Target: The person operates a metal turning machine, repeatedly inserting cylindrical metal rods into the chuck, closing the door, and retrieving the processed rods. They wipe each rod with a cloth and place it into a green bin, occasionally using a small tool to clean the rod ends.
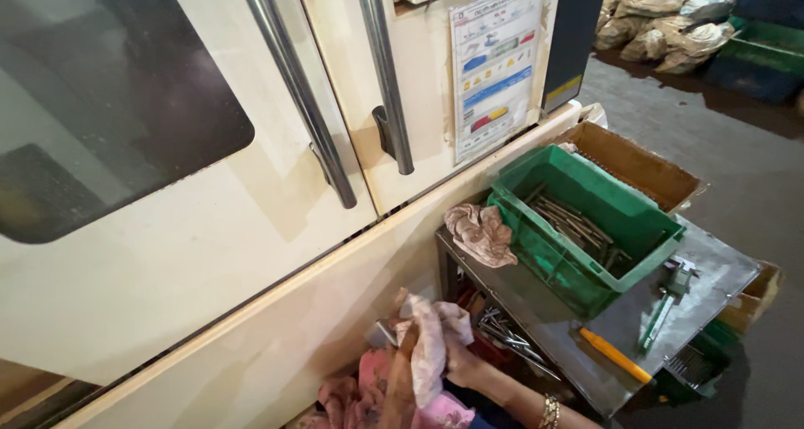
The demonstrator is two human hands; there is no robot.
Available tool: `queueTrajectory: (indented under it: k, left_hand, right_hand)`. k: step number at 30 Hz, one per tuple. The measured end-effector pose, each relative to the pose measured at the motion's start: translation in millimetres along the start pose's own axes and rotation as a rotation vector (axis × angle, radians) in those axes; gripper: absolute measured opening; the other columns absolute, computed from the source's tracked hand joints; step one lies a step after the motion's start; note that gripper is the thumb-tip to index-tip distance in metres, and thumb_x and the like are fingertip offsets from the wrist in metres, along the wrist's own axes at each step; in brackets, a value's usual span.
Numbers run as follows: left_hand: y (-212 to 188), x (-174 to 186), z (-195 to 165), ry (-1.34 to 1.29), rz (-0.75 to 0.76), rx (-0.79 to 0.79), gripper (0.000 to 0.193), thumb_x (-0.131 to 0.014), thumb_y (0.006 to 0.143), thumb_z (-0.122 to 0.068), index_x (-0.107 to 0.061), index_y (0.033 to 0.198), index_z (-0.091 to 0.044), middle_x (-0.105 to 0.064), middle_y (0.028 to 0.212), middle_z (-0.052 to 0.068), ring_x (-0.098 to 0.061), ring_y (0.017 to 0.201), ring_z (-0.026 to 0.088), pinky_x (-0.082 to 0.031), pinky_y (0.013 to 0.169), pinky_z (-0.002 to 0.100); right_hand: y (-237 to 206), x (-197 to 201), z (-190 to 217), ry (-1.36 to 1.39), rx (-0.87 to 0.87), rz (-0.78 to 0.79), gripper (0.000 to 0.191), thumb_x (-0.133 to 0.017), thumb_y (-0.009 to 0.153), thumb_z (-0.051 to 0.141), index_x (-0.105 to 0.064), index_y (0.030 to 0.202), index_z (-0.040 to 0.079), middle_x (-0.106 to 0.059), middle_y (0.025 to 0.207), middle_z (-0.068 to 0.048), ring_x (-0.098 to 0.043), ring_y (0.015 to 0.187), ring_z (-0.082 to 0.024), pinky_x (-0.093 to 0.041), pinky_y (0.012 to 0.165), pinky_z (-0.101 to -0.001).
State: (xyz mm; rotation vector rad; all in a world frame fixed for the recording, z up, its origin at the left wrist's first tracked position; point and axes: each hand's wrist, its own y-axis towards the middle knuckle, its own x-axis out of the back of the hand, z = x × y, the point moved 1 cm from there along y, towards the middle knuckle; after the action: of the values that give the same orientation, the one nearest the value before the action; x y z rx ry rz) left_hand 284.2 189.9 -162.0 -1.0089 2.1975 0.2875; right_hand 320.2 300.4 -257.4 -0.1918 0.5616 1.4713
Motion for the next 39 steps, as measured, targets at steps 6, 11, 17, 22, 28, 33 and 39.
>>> queueTrajectory:
  k: [6, 11, 17, 22, 28, 33, 39]
  left_hand:
    - [2, 14, -2, 0.008, -0.05, -0.036, 0.068, -0.045, 0.097, -0.058, -0.055, 0.143, -0.008, -0.069, 0.133, 0.007, -0.059, 0.126, 0.022, -0.049, 0.103, 0.033]
    - [7, 13, -9, 0.035, -0.02, -0.029, 0.068, -0.044, 0.098, -0.058, -0.057, 0.141, -0.007, -0.07, 0.131, 0.007, -0.061, 0.123, 0.02, -0.05, 0.101, 0.032]
    - [11, 0, -10, 0.043, 0.004, -0.01, 0.068, -0.042, 0.099, -0.058, -0.059, 0.138, -0.004, -0.072, 0.129, 0.007, -0.064, 0.119, 0.018, -0.051, 0.1, 0.03]
    - [12, -4, -9, 0.065, 0.002, -0.007, 0.069, -0.041, 0.1, -0.058, -0.061, 0.136, -0.003, -0.073, 0.127, 0.007, -0.066, 0.116, 0.016, -0.052, 0.098, 0.028]
    - [22, 9, -23, 0.221, 0.049, -0.019, 0.071, -0.039, 0.102, -0.058, -0.064, 0.134, -0.001, -0.074, 0.125, 0.006, -0.068, 0.112, 0.014, -0.053, 0.096, 0.026]
    - [27, 24, -42, 0.435, 0.148, -0.023, 0.072, -0.037, 0.103, -0.058, -0.066, 0.132, 0.001, -0.075, 0.123, 0.006, -0.07, 0.109, 0.013, -0.054, 0.095, 0.025]
    - [29, 22, -43, 0.474, 0.15, -0.054, 0.074, -0.039, 0.105, -0.058, -0.07, 0.127, 0.006, -0.075, 0.112, 0.01, -0.071, 0.098, 0.013, -0.055, 0.087, 0.025]
  right_hand:
    - [23, -14, -12, -1.137, 0.372, -0.022, 0.055, -0.054, 0.104, 0.019, -0.043, 0.157, 0.005, -0.056, 0.134, -0.022, -0.056, 0.123, -0.04, -0.046, 0.104, -0.0439]
    - [12, -32, 9, -1.317, 0.63, -0.07, 0.06, -0.053, 0.099, 0.023, -0.043, 0.149, -0.01, -0.059, 0.123, -0.029, -0.056, 0.104, -0.047, -0.044, 0.087, -0.0516]
    - [14, -67, 47, -1.269, -0.131, -0.31, 0.046, -0.053, 0.108, 0.045, -0.077, 0.097, 0.007, -0.073, 0.087, -0.017, -0.071, 0.083, -0.039, -0.054, 0.075, -0.0467]
    - [10, -87, 89, -1.343, 0.573, -0.273, 0.063, -0.07, 0.092, 0.041, -0.058, 0.13, -0.008, -0.064, 0.12, -0.03, -0.065, 0.104, -0.044, -0.052, 0.087, -0.0471]
    - [22, -71, 68, -0.575, -0.154, -0.109, 0.061, -0.076, 0.089, 0.038, -0.054, 0.134, 0.002, -0.067, 0.116, -0.006, -0.062, 0.104, -0.016, -0.051, 0.091, -0.0331]
    - [18, -48, 42, -0.316, -0.206, -0.031, 0.04, -0.066, 0.104, 0.03, -0.065, 0.128, -0.002, -0.067, 0.107, -0.007, -0.059, 0.096, -0.013, -0.049, 0.084, -0.0313]
    - [13, -27, 54, -0.519, 0.142, 0.108, 0.046, -0.05, 0.111, 0.026, -0.053, 0.148, 0.0, -0.05, 0.147, -0.016, -0.051, 0.134, -0.02, -0.043, 0.111, -0.0343]
